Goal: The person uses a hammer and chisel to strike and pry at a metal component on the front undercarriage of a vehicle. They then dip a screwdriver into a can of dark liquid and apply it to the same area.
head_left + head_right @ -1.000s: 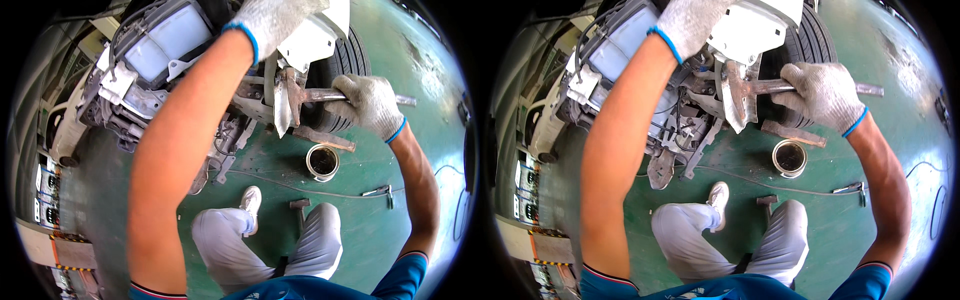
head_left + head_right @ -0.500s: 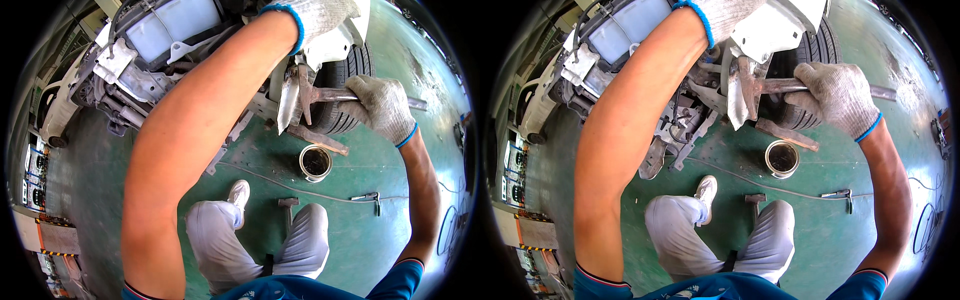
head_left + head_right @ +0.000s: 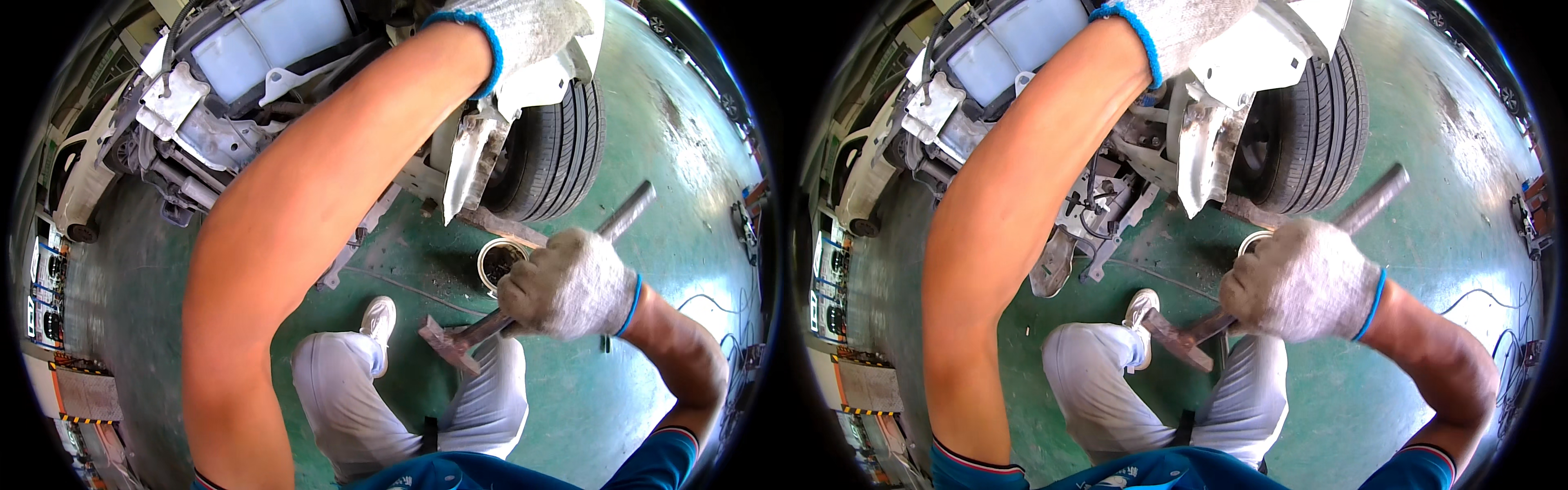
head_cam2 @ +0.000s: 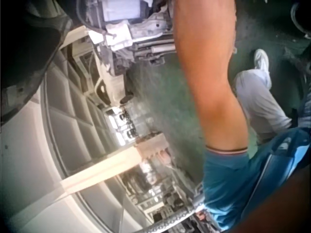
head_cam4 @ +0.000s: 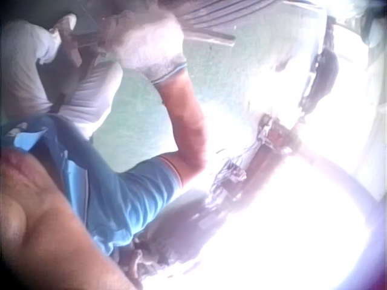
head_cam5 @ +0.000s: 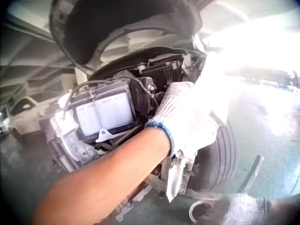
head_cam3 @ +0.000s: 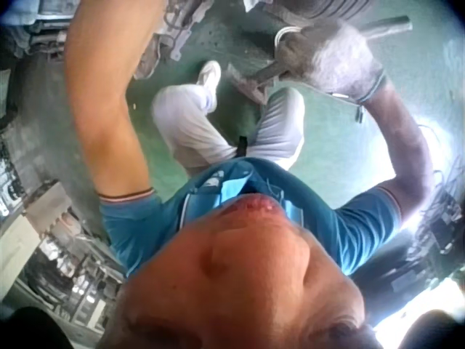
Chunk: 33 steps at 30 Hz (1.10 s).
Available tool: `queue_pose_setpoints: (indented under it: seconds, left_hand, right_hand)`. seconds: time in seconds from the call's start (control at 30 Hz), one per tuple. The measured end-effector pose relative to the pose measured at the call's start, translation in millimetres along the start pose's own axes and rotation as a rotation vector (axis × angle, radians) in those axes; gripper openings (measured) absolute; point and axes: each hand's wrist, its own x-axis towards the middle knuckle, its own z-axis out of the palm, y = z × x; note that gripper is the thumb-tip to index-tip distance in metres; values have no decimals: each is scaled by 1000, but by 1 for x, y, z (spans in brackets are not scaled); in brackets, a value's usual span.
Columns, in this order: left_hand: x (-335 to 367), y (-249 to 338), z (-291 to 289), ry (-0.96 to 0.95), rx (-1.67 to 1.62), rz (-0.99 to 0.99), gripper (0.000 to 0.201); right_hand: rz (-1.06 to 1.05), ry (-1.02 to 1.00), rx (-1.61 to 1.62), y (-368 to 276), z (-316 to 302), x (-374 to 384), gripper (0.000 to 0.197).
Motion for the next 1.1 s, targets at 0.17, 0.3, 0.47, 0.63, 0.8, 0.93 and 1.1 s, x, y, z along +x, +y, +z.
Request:
queue_pose_setpoints:
  seconds: [0.17,0.3,0.47,0.63,0.8,0.93,1.1]
  left_hand:
    - [11,-1,-11,-255,1062,456,23]
    - [8,-33,3,-449,-863,-222,19]
    - [8,-22,-5,-247,-1552,-555,18]
    - [-3,23,-14,-122,-606,-397,9]
    - [1,-2,-9,14,-552,-309,10]
    - [-6,16,-13,-48,-533,-343,10]
    - [-5,0,-13,-74,-826,-462,10]
  right_hand:
    - [615,196,-41,68,-4,-16,39]
    - [544,310,-24,66,9,-17,40]
    - [371,243,-58,41,12,-8,34]
    - [200,224,-80,35,11,-17,30]
    - [669,269,41,71,13,-15,48]
    - [657,215,-35,67,21,-23,46]
    - [268,147,64,25,18,-6,38]
